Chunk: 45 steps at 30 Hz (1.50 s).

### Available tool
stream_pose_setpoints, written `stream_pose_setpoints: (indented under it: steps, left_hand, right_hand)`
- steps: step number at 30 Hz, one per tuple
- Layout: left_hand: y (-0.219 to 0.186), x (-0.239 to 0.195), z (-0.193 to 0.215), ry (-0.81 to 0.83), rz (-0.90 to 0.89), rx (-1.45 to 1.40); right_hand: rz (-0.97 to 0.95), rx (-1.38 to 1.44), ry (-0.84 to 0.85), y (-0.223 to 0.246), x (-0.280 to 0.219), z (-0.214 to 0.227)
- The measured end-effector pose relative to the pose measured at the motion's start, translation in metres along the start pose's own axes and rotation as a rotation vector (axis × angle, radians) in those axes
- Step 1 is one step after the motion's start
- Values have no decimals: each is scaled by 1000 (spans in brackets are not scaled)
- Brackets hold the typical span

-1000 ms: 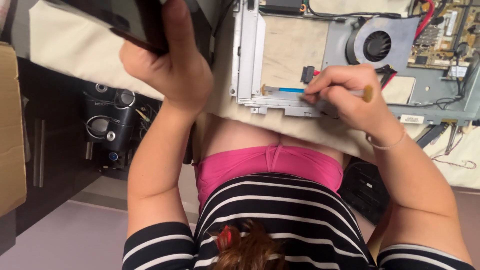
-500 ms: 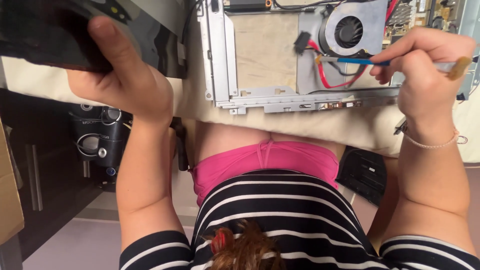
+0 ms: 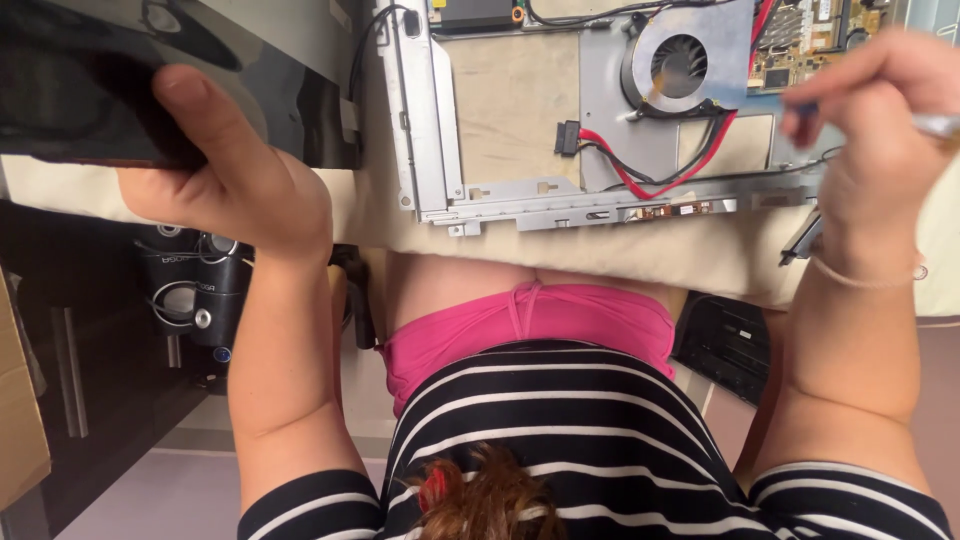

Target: The person cleans the internal components of a disassembled electronic device using a small brush. They hold the device's casing in one hand while brushing the circuit board, fan, and other parts with the other hand.

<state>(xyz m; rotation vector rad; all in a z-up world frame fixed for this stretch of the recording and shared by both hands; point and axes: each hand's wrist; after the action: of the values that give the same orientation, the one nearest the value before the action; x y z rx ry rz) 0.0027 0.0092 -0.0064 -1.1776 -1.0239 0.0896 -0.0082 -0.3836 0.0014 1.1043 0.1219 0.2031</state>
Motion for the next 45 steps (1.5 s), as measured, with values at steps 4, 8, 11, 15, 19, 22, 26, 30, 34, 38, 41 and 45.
stream_pose_setpoints:
  steps: [4,8,11,15,19,22,26,30,34,38,41,45]
  left_hand:
    - [-1,2,1,13,-33,36]
    - [0,4,2,0,-38,96]
    - [-2,4,3,-1,-46,92]
    - [1,5,4,-3,-58,114]
    - [4,4,6,18,-64,109]
    - [9,0,7,12,-63,108]
    - [11,1,6,-6,-65,81]
    - [15,0,10,-8,-42,109]
    - [12,2,11,-3,-26,104]
    - [10,2,12,-1,-16,114]
    - [13,2,12,-2,-31,134]
    - [18,0,15,12,-51,152]
  right_hand:
    - [68,-172,-5,-2,18,-17]
    - [86,-133,46,0,17,-22]
    - [49,-93,98,3,9,-22]
    - [44,-97,28,-5,-1,-15]
    - [78,-7,67,-9,6,-16]
    - [89,30,81,-11,15,-20]
    - [101,-106,-69,-18,25,-13]
    - [100,-155,-146,-37,17,0]
    - [89,-82,-193,-34,12,-6]
    - [109,-130,-204,-30,7,-13]
    - [51,-59,-203,-35,6,-10]
    - [57,-19,-192,-42,9,-4]
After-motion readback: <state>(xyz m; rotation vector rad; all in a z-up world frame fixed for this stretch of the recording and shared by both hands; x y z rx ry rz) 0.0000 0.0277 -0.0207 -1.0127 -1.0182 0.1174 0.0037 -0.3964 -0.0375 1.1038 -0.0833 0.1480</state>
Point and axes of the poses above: each hand's wrist, its own x-axis towards the middle knuckle, its own z-axis out of the back of the hand, y = z × x, and after that the axes turned 11 degrees about y, right-handed
